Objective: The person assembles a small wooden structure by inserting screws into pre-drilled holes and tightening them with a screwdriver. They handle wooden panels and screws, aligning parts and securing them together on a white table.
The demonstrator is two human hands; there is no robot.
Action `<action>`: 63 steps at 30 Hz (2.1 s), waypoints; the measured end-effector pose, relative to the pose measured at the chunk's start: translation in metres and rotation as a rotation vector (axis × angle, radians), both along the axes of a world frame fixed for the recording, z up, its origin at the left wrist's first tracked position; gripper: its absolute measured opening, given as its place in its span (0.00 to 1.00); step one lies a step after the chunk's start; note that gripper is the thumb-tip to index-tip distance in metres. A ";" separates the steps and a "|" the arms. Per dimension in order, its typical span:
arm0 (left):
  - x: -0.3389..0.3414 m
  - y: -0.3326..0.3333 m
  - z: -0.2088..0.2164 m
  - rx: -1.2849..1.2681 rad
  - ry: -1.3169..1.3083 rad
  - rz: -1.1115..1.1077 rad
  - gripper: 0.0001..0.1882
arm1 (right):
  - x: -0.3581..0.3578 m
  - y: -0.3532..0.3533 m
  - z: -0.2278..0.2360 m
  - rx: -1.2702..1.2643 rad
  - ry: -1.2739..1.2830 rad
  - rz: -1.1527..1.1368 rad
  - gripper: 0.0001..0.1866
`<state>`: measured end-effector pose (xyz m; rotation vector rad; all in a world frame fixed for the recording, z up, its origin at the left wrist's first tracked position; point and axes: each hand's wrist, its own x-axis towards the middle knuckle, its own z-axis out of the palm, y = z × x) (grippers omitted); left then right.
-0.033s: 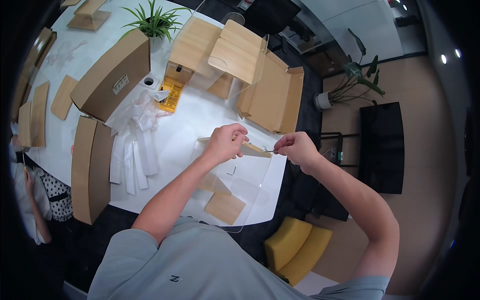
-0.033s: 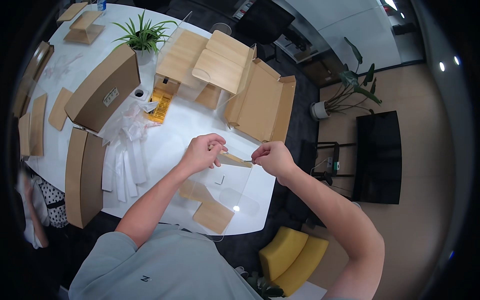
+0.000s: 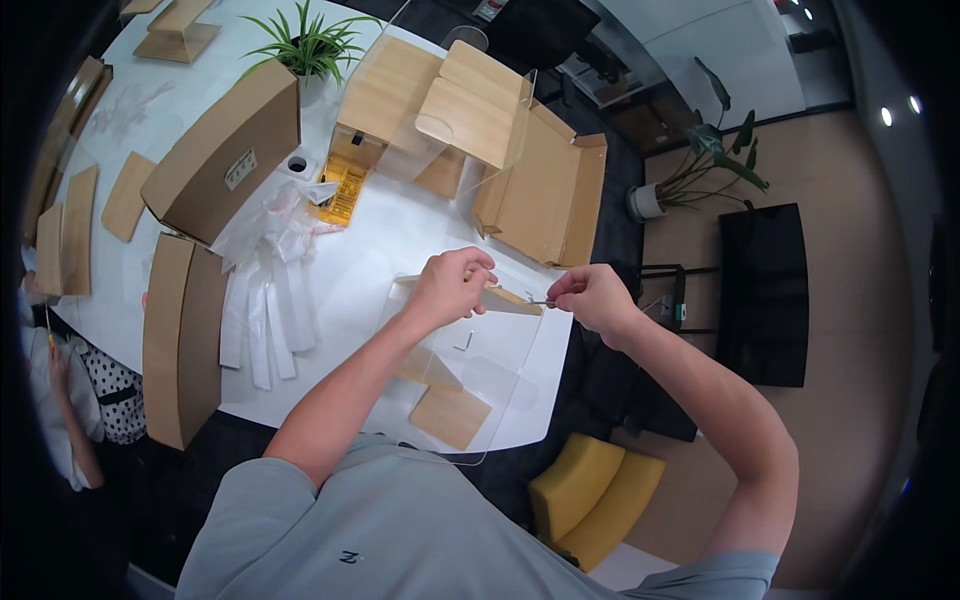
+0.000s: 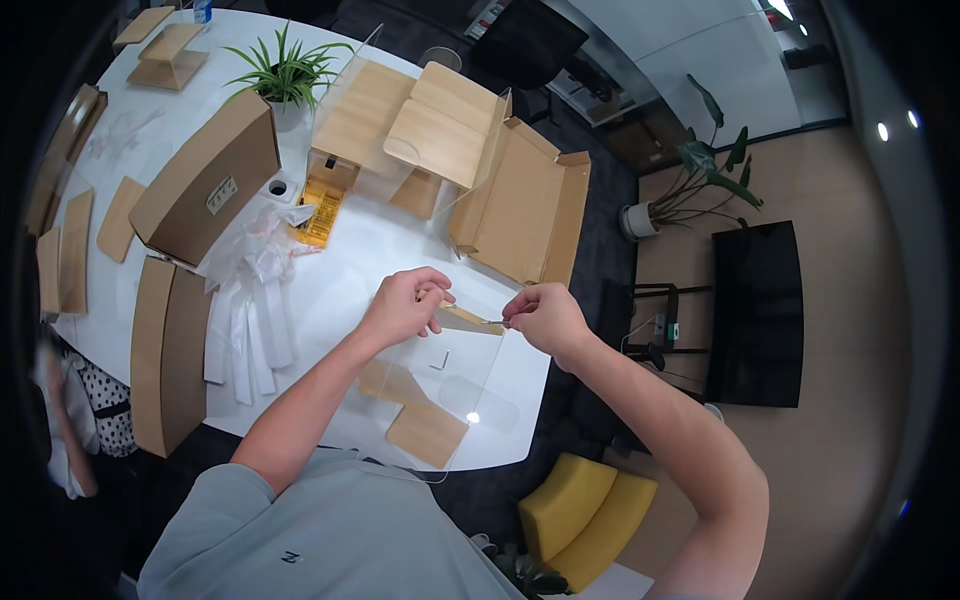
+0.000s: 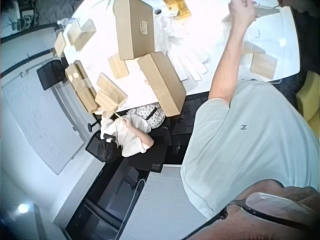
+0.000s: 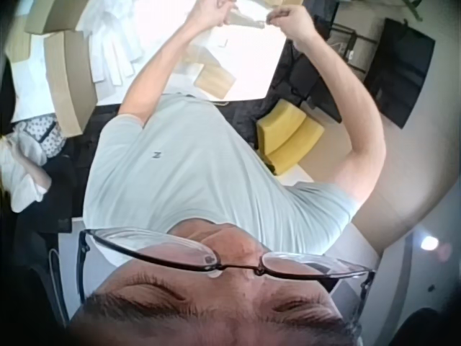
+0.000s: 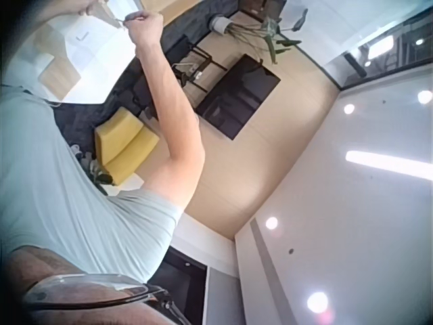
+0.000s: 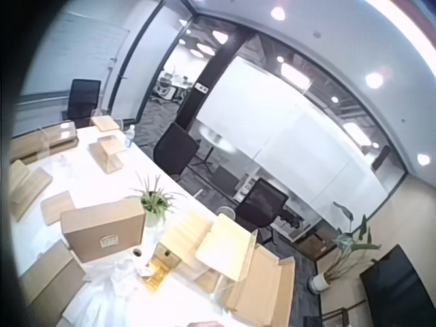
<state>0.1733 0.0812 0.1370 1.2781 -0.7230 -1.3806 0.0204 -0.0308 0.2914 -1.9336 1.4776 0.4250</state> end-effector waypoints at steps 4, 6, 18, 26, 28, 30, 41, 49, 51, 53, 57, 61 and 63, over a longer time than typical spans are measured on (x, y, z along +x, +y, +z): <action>0.001 -0.002 0.002 -0.013 0.007 0.000 0.15 | -0.006 0.005 0.009 -0.131 0.037 0.330 0.08; 0.001 -0.001 0.003 -0.014 0.010 0.002 0.15 | -0.002 0.009 0.019 -0.176 0.051 0.434 0.09; 0.001 0.004 0.005 -0.005 -0.001 0.006 0.16 | 0.009 0.024 0.006 -0.438 -0.116 0.908 0.08; 0.002 0.002 0.004 -0.006 -0.013 0.005 0.15 | 0.013 0.022 0.006 -0.436 -0.139 0.951 0.08; 0.002 0.002 0.006 -0.003 -0.002 0.005 0.15 | 0.013 0.022 0.007 -0.433 -0.134 0.957 0.08; 0.002 0.003 0.006 0.000 0.002 0.003 0.15 | 0.014 0.023 0.008 -0.428 -0.127 0.965 0.08; 0.001 0.001 0.004 -0.007 0.003 0.008 0.14 | 0.037 0.023 0.015 -0.507 0.123 1.563 0.05; -0.001 0.001 -0.001 -0.011 0.027 0.014 0.14 | 0.042 0.008 -0.003 -0.083 0.061 0.475 0.12; -0.003 0.001 -0.005 -0.022 0.032 0.021 0.14 | 0.045 0.010 -0.005 -0.012 0.080 0.276 0.12; -0.002 -0.001 -0.007 -0.039 0.025 0.037 0.14 | 0.054 0.014 0.002 -0.015 0.133 0.241 0.13; -0.001 -0.002 -0.005 -0.037 0.040 0.022 0.14 | 0.040 0.018 0.003 -0.357 0.035 0.943 0.08; -0.003 0.000 -0.006 -0.041 0.035 0.039 0.14 | 0.042 0.014 0.015 -0.530 0.099 1.660 0.06; -0.002 -0.001 -0.005 -0.042 0.033 0.044 0.14 | 0.034 0.012 0.008 -0.590 0.114 1.762 0.05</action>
